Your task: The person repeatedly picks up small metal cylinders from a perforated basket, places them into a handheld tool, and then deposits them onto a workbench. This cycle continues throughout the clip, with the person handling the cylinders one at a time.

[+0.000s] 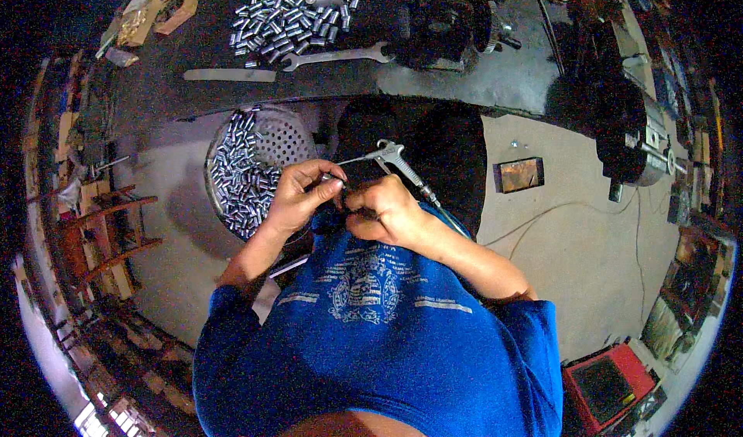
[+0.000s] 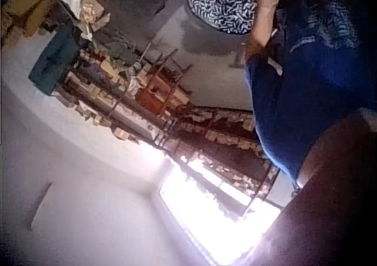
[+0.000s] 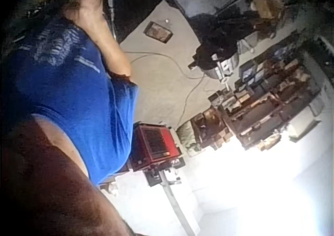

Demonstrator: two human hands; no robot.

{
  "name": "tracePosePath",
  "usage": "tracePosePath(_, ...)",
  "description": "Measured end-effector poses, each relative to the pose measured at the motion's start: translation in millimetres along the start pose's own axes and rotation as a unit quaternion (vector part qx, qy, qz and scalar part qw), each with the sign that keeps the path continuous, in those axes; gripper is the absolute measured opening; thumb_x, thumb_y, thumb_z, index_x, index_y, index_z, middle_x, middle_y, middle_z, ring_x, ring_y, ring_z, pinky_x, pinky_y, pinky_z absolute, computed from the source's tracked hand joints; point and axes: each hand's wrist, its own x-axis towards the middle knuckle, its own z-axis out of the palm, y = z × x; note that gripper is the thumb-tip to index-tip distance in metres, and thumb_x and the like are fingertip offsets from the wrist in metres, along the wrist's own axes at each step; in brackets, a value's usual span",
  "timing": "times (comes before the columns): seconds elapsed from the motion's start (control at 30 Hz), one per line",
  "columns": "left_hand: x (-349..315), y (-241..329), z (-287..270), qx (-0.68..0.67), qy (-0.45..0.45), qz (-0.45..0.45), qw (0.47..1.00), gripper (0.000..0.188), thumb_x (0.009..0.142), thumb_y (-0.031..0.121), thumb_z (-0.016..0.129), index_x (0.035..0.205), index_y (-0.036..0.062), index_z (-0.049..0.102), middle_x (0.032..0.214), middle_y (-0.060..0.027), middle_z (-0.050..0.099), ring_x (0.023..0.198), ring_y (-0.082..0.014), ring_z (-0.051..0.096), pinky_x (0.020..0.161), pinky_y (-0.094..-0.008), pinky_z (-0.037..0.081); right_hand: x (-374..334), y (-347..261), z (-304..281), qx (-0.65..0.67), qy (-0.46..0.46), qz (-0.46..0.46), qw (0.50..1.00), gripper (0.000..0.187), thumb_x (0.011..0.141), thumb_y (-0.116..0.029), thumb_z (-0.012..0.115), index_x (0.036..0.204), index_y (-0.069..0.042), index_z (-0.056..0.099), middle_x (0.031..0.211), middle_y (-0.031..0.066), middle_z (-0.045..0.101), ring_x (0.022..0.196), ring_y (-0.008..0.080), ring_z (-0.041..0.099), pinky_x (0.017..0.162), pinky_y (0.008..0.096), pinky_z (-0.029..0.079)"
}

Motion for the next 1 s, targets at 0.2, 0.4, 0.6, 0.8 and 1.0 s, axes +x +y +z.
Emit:
tracePosePath(0.2,7.1,11.1,-20.2,0.259,0.099,0.152,0.949,0.014,0.073,0.003,0.065,0.085,-0.0012,0.059,0.074,-0.0066,0.059,0.064,-0.0122,0.058,0.059,-0.0243,0.046,-11.6,-7.0,-19.0,0.033,0.001,0.050,0.998,0.019,0.058,-0.005,0.055,0.051,-0.001,0.038,0.049,0.0102,0.039,0.046,0.0280,0.042,0.044,0.0369,0.032)
tracePosePath(0.4,8.2,2.6,-30.1,0.449,0.169,0.216,0.850,0.020,0.061,-0.001,0.066,0.080,0.0021,0.061,0.068,-0.0082,0.057,0.057,-0.0189,0.056,0.051,-0.0277,0.042,-8.0,-44.1,-37.5,-0.033,0.059,-0.081,0.994,0.028,0.049,-0.009,0.057,0.048,-0.008,0.029,0.049,0.0078,0.030,0.044,0.0266,0.040,0.039,0.0376,0.030)
tracePosePath(0.6,9.1,-0.1,-29.4,0.488,0.154,0.267,0.816,0.025,0.055,0.000,0.069,0.079,0.0045,0.062,0.067,-0.0075,0.054,0.056,-0.0231,0.055,0.050,-0.0325,0.044,-5.2,-37.5,-30.3,-0.009,0.031,-0.068,0.997,0.026,0.054,-0.010,0.057,0.051,-0.005,0.032,0.050,0.0091,0.033,0.046,0.0280,0.042,0.042,0.0382,0.031)
tracePosePath(0.8,14.4,4.3,-12.8,0.474,0.099,0.321,0.814,0.026,0.053,0.002,0.066,0.079,0.0018,0.061,0.067,-0.0086,0.052,0.056,-0.0256,0.054,0.050,-0.0336,0.043,17.3,-9.0,-7.1,0.014,0.021,-0.012,1.000,0.023,0.063,-0.009,0.058,0.053,-0.003,0.038,0.050,0.0130,0.039,0.048,0.0290,0.045,0.044,0.0378,0.032)
tracePosePath(1.0,30.6,-4.6,-34.5,0.488,0.139,0.293,0.810,0.024,0.056,0.003,0.066,0.080,0.0027,0.062,0.063,-0.0089,0.053,0.053,-0.0230,0.054,0.047,-0.0311,0.042,21.1,-7.5,-27.1,-0.001,0.015,-0.027,1.000,0.021,0.063,-0.009,0.056,0.053,-0.003,0.038,0.049,0.0127,0.039,0.045,0.0292,0.044,0.043,0.0384,0.032)
